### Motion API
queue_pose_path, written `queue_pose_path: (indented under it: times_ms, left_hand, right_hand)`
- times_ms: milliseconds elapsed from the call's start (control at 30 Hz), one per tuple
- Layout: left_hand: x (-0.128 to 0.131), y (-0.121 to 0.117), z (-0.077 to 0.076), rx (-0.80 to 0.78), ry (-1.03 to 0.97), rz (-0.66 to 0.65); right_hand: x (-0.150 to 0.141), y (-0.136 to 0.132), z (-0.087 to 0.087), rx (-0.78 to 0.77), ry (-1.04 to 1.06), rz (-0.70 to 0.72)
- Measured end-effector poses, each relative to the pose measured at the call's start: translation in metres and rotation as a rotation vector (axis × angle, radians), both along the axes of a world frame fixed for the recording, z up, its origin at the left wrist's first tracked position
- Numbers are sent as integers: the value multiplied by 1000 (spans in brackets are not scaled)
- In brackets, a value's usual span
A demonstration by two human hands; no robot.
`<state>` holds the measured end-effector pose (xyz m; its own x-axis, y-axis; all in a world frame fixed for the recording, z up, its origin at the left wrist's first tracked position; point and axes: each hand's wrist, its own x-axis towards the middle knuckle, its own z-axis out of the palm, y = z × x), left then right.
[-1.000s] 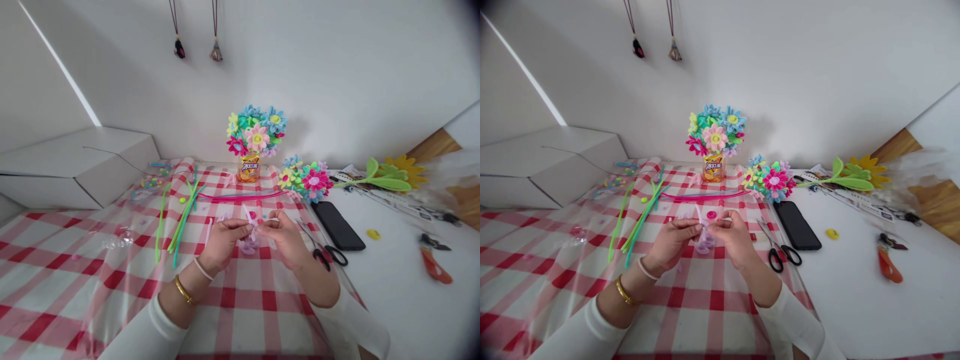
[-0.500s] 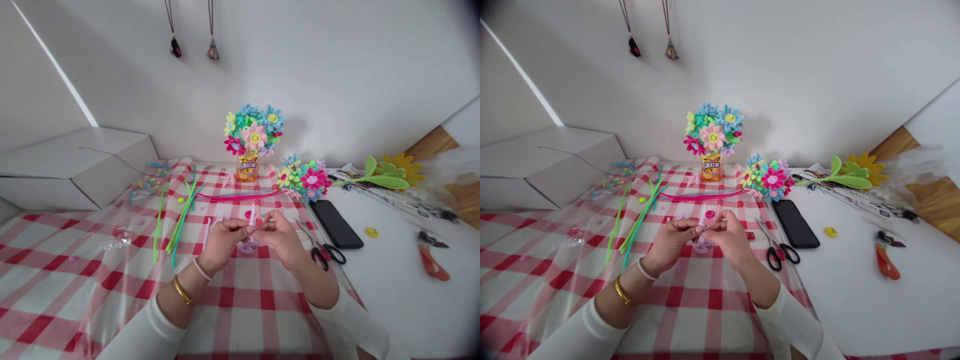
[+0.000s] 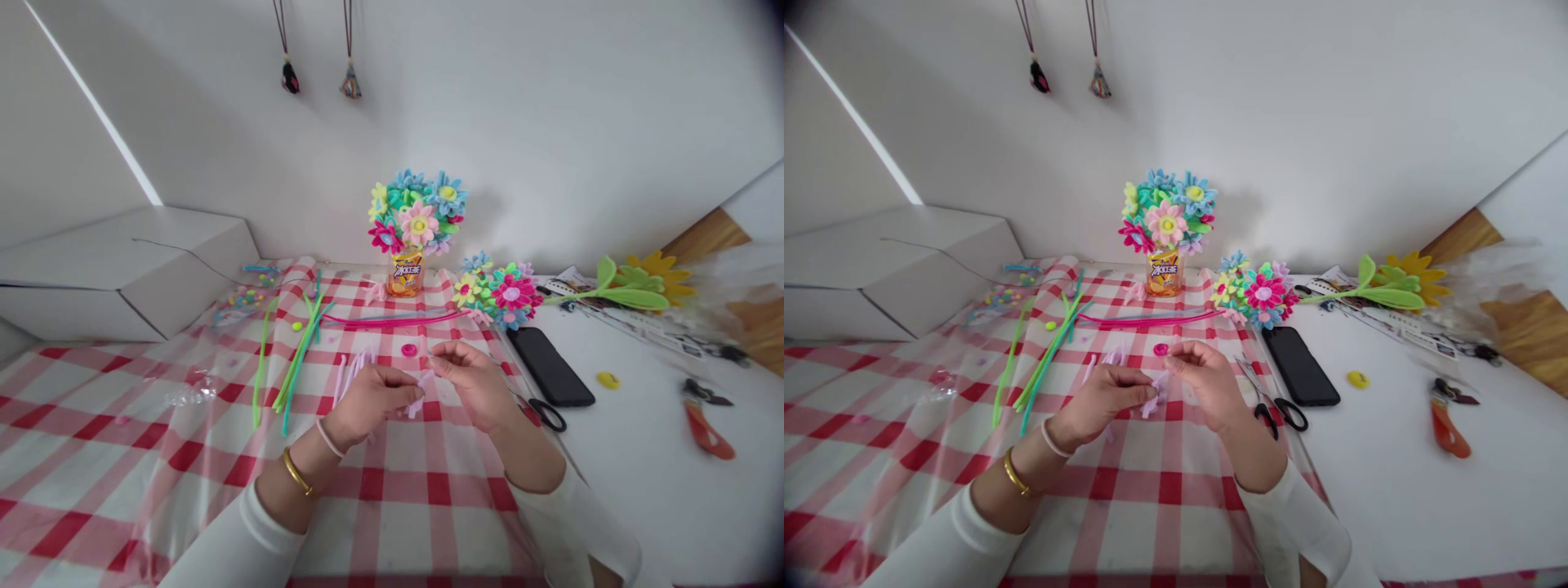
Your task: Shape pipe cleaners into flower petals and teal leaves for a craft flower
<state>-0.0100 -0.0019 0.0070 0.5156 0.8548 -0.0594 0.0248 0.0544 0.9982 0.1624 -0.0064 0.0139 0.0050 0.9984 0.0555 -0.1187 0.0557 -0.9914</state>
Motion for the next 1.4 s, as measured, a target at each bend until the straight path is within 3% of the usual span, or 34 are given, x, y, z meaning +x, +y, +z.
queue_pose_path:
  times_ms: [233,433,567,833,967,1100,1400]
  left_hand:
    - [3,3,-2,22,-41,246]
    - [5,4,-5,38,-204,402]
    - [7,3,-6,38,-285,424]
    - [13,0,-6,10,-328,466]
    - [13,1,-8,-48,-368,421]
    - [8,3,-4,-93,-321,260]
    - [-3,3,3,24,232,-7]
  right_hand:
    - [-8,-7,5,134,-243,-164]
    - [-15,-9,1,38,-157,-49]
    - [-20,-9,-2,-24,-93,13]
    - [-24,-10,-6,-9,-73,53]
    - [-25,-11,-7,-21,-12,107]
    - [-20,-10,-3,-50,-72,117]
    - [-1,-11,-5,32,-652,263]
